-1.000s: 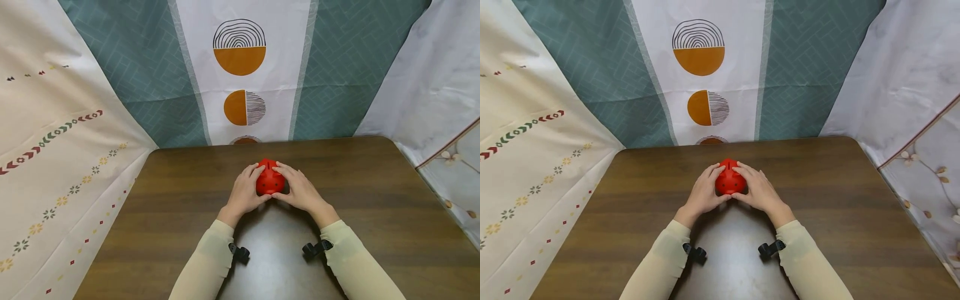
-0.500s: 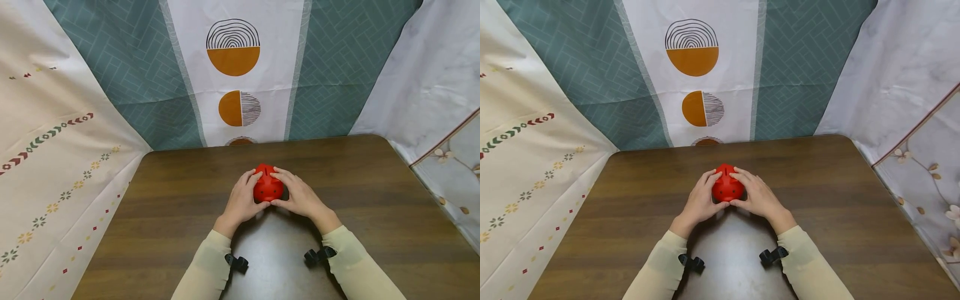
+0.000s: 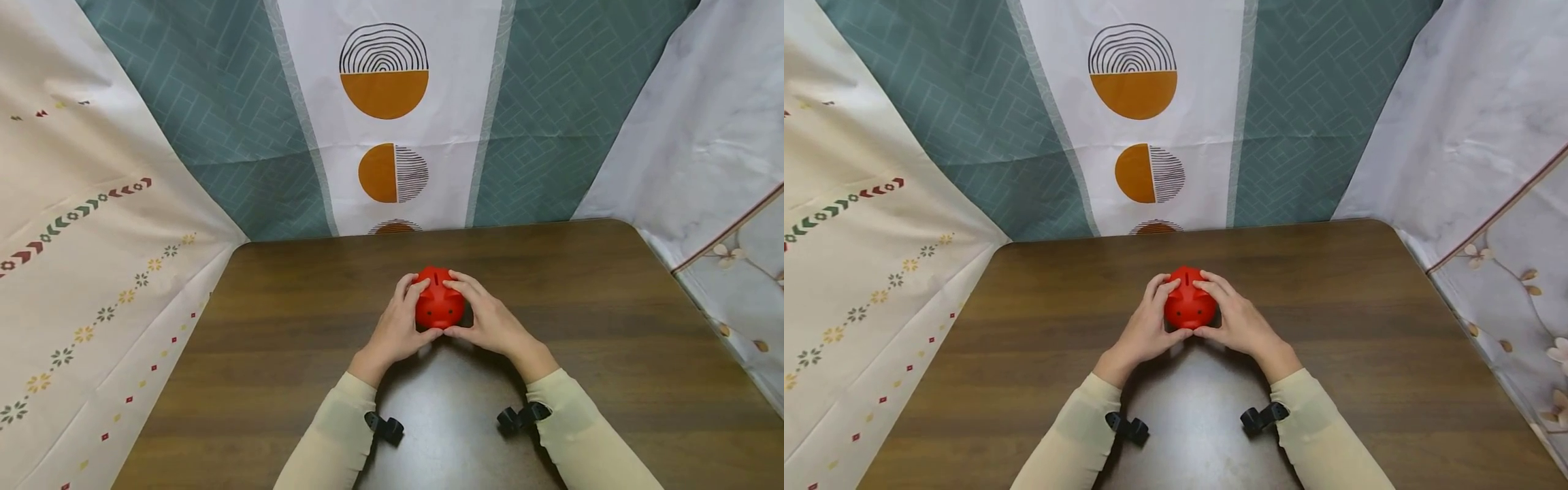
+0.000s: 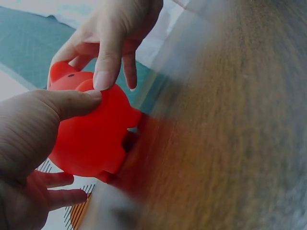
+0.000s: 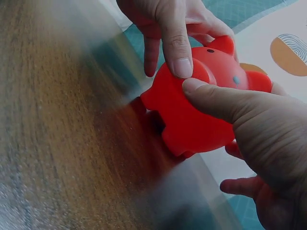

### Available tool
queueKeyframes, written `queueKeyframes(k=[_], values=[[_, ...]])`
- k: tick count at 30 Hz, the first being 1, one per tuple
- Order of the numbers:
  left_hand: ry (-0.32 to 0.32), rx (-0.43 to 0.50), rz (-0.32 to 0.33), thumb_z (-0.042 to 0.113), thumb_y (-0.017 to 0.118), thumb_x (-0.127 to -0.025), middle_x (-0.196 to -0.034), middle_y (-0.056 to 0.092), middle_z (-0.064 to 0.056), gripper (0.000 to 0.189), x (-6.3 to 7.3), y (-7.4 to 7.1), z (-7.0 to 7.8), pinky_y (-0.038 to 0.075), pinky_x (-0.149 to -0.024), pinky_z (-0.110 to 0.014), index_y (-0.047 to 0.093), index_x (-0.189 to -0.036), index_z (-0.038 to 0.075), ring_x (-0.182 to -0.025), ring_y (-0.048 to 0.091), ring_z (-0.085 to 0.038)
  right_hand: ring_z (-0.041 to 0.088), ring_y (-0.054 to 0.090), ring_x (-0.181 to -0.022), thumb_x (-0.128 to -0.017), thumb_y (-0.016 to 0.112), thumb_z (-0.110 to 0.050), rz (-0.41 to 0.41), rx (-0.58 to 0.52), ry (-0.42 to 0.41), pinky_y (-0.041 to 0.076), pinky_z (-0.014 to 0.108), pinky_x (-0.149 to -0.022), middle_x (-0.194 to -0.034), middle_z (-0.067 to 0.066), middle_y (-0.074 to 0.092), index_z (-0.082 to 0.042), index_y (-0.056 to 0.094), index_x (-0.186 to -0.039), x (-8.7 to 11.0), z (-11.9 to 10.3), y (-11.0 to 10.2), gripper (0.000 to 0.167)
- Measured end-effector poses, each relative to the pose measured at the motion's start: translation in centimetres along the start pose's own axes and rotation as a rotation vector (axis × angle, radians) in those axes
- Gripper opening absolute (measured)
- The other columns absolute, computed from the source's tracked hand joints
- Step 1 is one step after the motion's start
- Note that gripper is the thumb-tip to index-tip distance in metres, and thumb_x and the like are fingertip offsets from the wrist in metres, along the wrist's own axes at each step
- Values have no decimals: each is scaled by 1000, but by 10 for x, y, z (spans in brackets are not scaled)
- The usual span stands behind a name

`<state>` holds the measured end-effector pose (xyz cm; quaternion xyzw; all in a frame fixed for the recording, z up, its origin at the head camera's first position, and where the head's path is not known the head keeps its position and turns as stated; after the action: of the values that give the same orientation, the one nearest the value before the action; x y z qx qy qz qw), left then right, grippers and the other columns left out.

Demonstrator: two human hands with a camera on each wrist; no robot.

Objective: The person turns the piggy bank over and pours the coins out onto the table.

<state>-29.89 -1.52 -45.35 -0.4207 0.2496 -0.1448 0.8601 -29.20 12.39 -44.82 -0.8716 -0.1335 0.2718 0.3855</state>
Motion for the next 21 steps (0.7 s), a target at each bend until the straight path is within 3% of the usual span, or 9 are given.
queueKeyframes(k=[12, 21], values=[[-11, 18, -24, 24, 86, -70, -151, 24, -9, 96, 2, -1, -2, 49, -94, -46, 29, -146, 22, -124, 47, -30, 25, 48, -126, -69, 88, -21, -5, 1, 3, 47, 46, -96, -155, 0, 26, -22, 39, -142, 0, 1, 4, 89], [11, -21, -1, 18, 87, -69, -153, 25, -9, 97, 0, -5, 1, 48, -95, -46, 29, -146, 21, -125, 48, -30, 27, 45, -129, -69, 88, -21, 3, -22, 25, 47, 49, -95, -155, 0, 28, -23, 41, -143, 0, 1, 0, 88]])
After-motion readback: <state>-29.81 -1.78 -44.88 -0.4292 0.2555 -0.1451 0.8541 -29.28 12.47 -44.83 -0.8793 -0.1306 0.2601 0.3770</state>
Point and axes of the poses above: each hand's wrist, its own x-axis away from the middle knuckle, its own y-axis out of the palm, z = x × y, the point moved 9 cm from there along -x, towards the middle knuckle
